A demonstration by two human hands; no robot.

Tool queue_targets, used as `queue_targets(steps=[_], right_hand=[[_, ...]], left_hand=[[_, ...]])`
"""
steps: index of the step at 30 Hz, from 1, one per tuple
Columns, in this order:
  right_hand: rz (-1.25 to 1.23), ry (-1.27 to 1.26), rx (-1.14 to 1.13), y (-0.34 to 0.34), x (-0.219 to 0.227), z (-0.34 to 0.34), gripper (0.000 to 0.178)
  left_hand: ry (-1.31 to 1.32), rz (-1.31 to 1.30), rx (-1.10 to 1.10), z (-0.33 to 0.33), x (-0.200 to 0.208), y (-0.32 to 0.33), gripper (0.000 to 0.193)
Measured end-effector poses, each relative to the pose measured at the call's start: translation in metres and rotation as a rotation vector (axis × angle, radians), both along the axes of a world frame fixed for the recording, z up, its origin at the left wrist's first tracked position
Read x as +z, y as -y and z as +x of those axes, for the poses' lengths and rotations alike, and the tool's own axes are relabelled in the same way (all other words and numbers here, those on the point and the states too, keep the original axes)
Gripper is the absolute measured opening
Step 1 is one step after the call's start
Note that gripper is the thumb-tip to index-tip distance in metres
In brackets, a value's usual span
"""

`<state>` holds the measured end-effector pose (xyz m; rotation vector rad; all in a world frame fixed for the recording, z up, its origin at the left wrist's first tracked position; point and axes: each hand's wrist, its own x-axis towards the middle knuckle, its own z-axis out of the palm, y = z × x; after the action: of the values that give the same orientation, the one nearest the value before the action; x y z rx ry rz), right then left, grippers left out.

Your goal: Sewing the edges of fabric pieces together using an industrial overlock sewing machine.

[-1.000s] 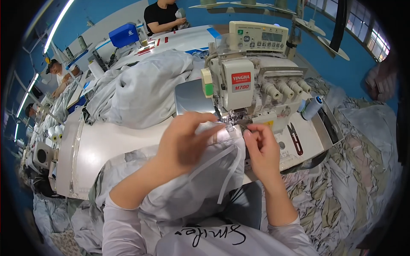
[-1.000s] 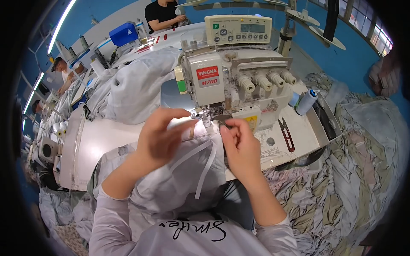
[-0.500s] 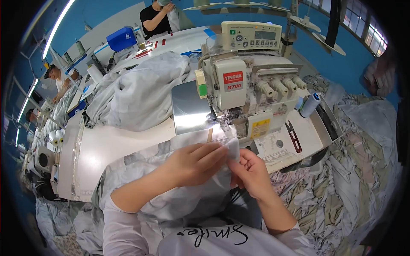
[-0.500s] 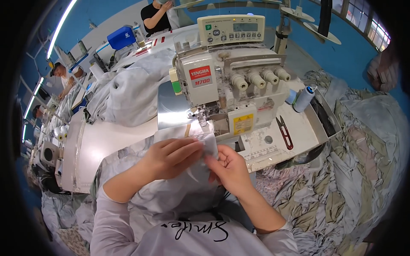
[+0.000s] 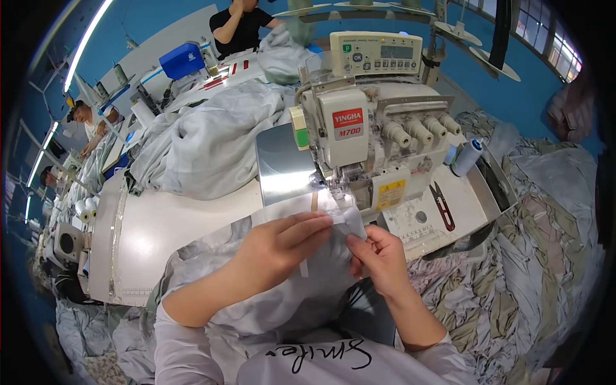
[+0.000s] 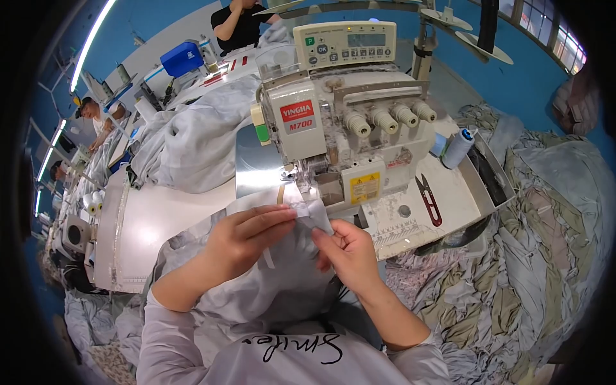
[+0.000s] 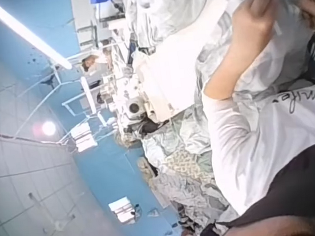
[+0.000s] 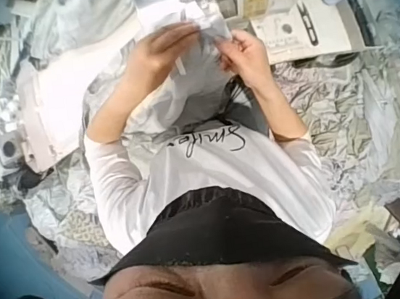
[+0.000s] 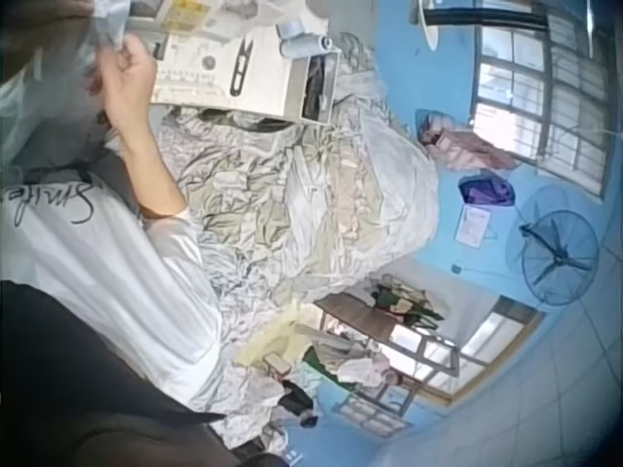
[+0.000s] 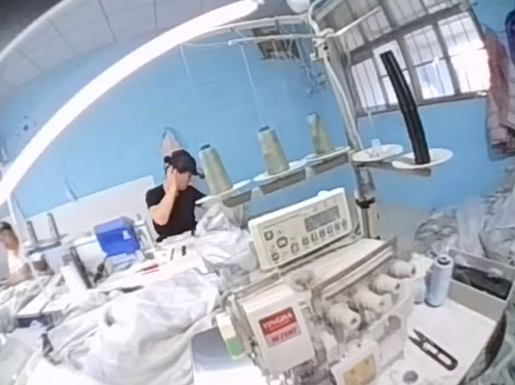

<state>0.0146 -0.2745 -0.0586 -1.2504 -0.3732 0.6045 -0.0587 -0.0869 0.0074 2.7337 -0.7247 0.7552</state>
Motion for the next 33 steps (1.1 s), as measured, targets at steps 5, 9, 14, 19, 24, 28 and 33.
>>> queue_targets(steps=[5, 9, 14, 19, 24, 28, 33], right_hand=[[-0.026, 0.003, 0.010, -0.004, 0.006, 0.004, 0.025], [0.002, 0.009, 0.010, -0.006, 0.006, 0.006, 0.015], [0.011, 0.019, 0.036, -0.008, 0.007, 0.006, 0.017], [-0.025, -0.008, -0.021, -0.006, 0.007, 0.008, 0.019], [-0.035, 0.031, 0.029, -0.012, 0.009, 0.007, 0.019], [0.001, 0.006, 0.035, -0.006, 0.009, 0.009, 0.019], [0.057, 0.022, 0.058, -0.010, 0.002, 0.010, 0.020]], left_hand=[[-0.114, -0.143, 0.025, 0.009, 0.002, -0.010, 0.039], [-0.272, -0.316, 0.058, 0.022, 0.007, -0.022, 0.040], [-0.121, -0.076, 0.132, 0.044, 0.008, -0.048, 0.036], [-0.035, -0.030, 0.408, -0.010, 0.021, -0.025, 0.038], [-0.464, -0.138, 0.927, -0.140, -0.042, 0.002, 0.038], [-0.133, -0.119, 0.990, -0.178, -0.086, 0.004, 0.018], [0.000, -1.083, 0.814, -0.169, -0.109, -0.006, 0.010]])
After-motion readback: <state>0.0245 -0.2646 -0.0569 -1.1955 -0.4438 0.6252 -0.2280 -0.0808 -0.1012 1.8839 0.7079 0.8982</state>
